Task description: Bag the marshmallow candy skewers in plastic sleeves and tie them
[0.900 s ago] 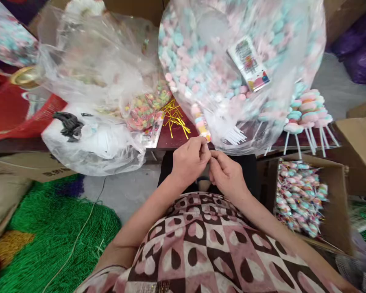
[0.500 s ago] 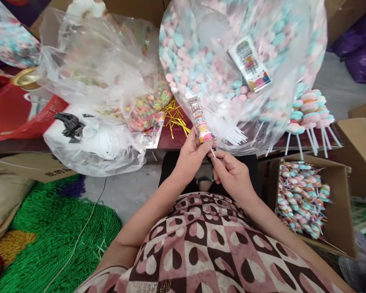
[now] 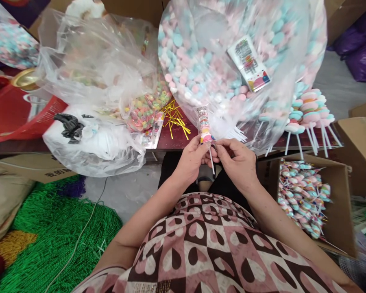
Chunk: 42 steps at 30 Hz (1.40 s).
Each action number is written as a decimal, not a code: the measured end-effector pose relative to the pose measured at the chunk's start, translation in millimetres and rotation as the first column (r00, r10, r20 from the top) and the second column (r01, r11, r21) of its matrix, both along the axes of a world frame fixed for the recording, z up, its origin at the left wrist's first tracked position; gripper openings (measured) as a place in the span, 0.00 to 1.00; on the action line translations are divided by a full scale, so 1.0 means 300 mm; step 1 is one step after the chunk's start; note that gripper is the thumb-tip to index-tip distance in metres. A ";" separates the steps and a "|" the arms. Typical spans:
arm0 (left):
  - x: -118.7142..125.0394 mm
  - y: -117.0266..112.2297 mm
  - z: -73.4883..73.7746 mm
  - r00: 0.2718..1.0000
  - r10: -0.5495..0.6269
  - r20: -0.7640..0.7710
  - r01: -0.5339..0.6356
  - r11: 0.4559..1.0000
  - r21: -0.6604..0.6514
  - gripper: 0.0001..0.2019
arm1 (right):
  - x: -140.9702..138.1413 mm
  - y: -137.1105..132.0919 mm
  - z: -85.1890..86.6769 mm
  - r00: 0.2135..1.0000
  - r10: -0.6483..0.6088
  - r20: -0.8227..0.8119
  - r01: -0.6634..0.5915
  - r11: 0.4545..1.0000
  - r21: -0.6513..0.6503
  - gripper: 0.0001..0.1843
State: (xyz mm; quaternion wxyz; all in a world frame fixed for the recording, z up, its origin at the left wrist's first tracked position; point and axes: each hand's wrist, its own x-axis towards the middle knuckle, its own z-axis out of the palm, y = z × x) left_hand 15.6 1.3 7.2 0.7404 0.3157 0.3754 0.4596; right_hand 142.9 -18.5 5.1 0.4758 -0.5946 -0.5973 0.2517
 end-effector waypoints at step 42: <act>0.020 0.007 -0.058 0.997 0.066 -0.048 -0.071 0.991 -0.116 0.18 | 0.004 0.012 -0.035 0.850 0.088 0.520 -0.235 0.945 0.226 0.08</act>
